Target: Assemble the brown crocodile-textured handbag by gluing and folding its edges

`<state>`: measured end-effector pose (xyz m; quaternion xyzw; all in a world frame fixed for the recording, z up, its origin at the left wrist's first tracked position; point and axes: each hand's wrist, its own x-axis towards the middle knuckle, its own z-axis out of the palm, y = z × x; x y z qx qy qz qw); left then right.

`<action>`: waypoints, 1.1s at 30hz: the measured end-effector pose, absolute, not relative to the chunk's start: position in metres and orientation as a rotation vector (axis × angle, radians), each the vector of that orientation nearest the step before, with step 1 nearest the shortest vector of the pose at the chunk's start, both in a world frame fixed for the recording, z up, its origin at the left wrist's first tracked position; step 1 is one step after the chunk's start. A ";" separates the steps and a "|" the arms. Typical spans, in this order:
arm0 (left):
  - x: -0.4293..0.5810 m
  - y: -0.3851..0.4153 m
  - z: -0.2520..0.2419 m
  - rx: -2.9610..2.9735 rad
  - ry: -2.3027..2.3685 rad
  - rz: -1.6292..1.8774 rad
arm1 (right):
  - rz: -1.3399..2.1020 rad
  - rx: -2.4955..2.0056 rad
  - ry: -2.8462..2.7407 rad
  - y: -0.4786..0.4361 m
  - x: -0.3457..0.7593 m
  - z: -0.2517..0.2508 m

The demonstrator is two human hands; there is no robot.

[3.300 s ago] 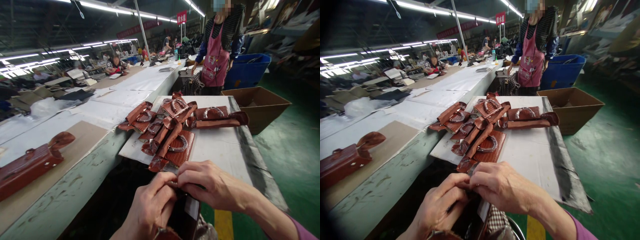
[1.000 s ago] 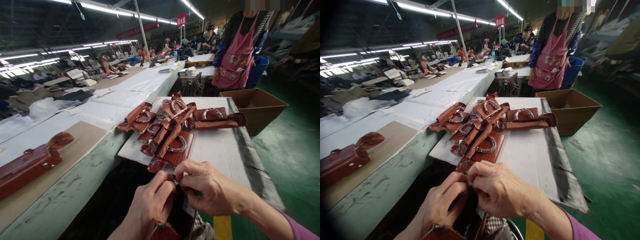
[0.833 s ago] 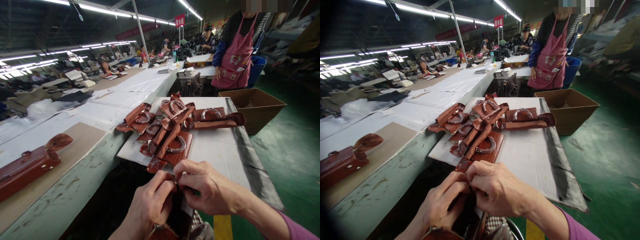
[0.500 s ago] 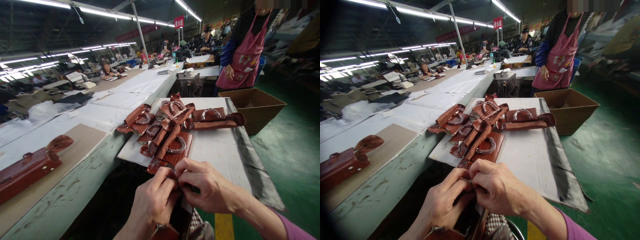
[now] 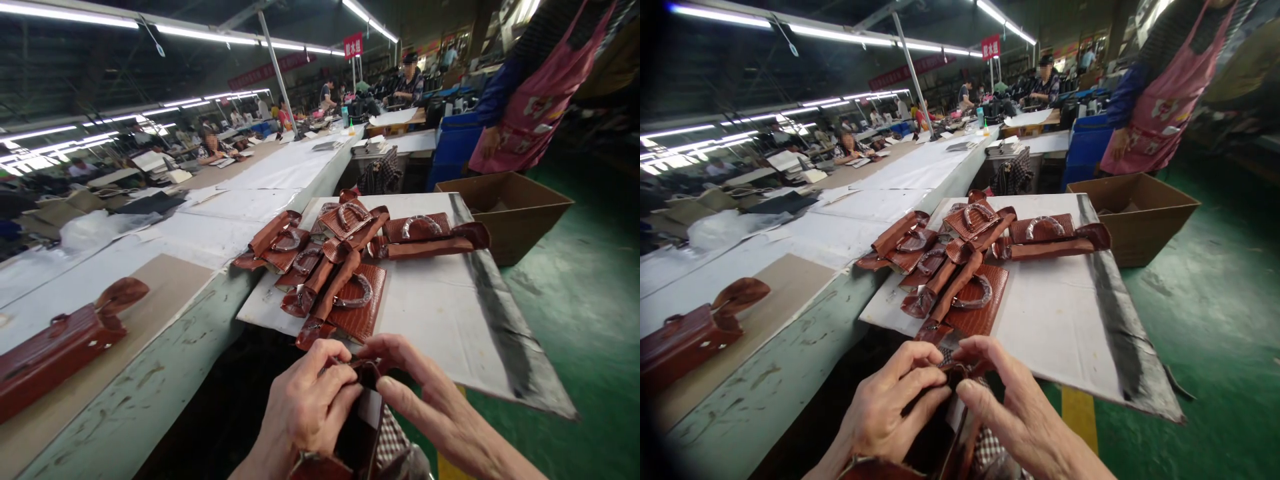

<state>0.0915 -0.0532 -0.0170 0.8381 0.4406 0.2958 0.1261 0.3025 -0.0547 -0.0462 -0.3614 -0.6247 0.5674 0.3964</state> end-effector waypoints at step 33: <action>0.090 -0.061 -0.010 2.507 1.194 0.776 | 0.901 -0.911 -1.950 -0.057 0.298 -0.021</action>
